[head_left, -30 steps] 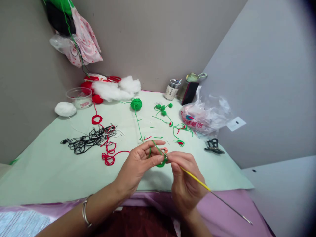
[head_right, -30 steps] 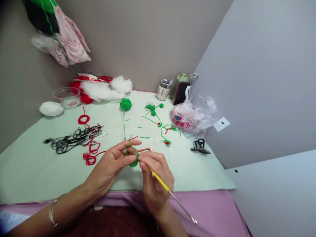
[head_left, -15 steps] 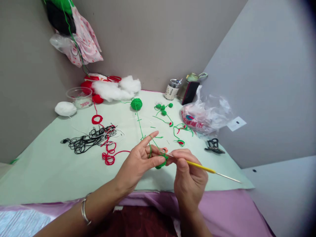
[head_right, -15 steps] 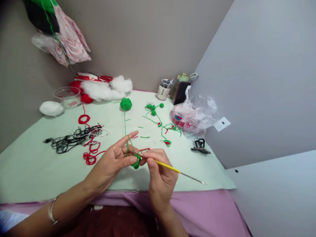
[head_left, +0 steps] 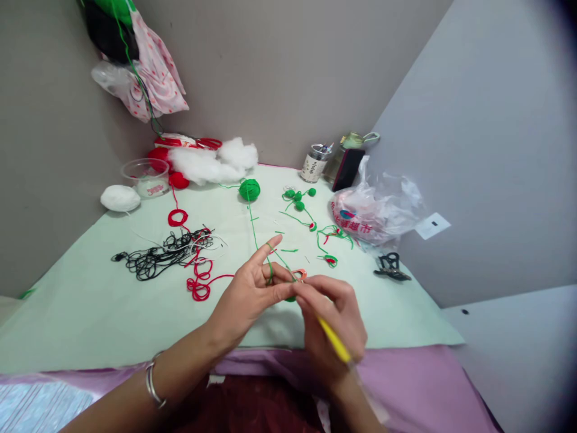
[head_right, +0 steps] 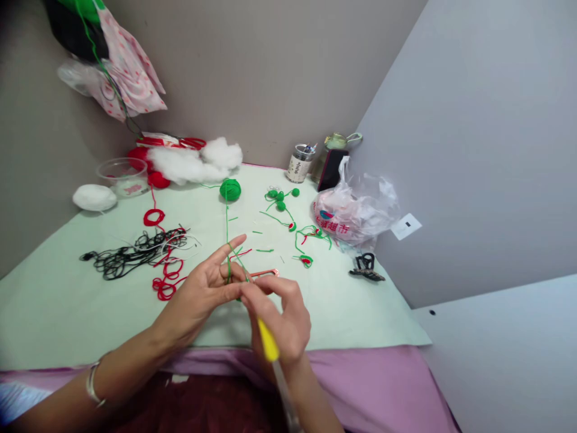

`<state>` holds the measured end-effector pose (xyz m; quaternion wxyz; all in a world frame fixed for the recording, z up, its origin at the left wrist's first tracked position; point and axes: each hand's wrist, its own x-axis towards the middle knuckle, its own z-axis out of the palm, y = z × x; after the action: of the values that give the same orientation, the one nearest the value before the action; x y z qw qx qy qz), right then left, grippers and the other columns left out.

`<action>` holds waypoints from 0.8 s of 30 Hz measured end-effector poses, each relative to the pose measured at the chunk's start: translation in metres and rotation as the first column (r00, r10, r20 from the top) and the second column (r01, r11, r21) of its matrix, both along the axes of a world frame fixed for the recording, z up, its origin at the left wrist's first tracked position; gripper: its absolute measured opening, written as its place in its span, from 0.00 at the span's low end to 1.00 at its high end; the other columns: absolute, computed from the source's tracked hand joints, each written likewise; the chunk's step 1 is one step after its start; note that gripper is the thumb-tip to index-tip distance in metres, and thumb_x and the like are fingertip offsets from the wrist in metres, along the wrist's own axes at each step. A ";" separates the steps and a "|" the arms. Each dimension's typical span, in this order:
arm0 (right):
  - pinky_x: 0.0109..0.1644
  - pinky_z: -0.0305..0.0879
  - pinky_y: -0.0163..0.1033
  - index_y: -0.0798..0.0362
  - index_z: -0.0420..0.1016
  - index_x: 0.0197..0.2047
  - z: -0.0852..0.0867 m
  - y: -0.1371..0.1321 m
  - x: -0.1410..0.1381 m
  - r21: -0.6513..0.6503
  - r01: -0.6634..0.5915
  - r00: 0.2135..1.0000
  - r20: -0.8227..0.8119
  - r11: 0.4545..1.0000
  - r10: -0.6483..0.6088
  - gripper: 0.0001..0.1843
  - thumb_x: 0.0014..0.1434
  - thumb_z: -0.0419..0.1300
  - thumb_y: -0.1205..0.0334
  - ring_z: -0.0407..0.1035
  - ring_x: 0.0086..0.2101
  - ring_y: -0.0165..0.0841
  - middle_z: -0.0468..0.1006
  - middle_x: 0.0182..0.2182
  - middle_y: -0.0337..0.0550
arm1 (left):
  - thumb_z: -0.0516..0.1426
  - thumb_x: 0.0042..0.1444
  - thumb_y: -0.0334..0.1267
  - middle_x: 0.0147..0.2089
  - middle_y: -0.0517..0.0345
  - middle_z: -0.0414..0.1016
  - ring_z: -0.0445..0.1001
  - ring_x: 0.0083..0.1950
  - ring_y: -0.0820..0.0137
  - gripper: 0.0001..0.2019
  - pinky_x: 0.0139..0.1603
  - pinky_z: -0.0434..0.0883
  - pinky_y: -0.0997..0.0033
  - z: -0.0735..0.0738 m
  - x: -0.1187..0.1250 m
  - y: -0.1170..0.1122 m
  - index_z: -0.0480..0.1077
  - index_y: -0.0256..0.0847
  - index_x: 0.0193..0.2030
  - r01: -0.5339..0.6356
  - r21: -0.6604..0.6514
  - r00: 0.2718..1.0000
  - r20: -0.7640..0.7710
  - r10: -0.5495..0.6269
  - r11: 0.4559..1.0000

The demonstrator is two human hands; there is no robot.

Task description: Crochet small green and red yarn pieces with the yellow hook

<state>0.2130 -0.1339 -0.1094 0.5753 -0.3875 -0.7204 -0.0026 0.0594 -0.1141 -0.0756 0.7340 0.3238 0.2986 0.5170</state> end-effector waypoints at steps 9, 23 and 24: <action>0.41 0.79 0.46 0.44 0.84 0.49 0.004 0.006 0.001 -0.082 -0.119 0.959 -0.268 0.990 0.093 0.12 0.69 0.61 0.68 0.79 0.36 0.36 0.83 0.37 0.42 | 0.74 0.50 0.32 0.41 0.56 0.81 0.76 0.43 0.69 0.39 0.51 0.67 0.68 -0.002 -0.003 0.000 0.70 0.41 0.69 0.101 -0.143 0.988 0.132 -0.082 0.985; 0.39 0.76 0.39 0.45 0.84 0.45 0.011 0.005 -0.004 -0.210 -0.263 0.889 -0.433 0.942 0.152 0.11 0.70 0.60 0.68 0.79 0.39 0.34 0.85 0.38 0.41 | 0.73 0.54 0.35 0.38 0.60 0.79 0.75 0.40 0.71 0.36 0.50 0.68 0.68 -0.004 0.004 -0.004 0.70 0.43 0.69 0.004 0.002 1.000 -0.020 -0.004 1.000; 0.40 0.76 0.40 0.45 0.84 0.46 0.011 0.005 -0.003 -0.195 -0.237 0.909 -0.389 0.952 0.147 0.12 0.70 0.61 0.70 0.79 0.39 0.34 0.85 0.39 0.41 | 0.73 0.54 0.36 0.37 0.61 0.79 0.74 0.40 0.71 0.35 0.49 0.68 0.68 -0.004 0.004 -0.005 0.71 0.42 0.68 -0.012 0.005 1.000 -0.022 0.012 1.000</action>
<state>0.2096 -0.1288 -0.0987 0.6473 -0.3739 -0.6288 0.2139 0.0637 -0.1186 -0.0796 0.7268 0.3293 0.3074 0.5185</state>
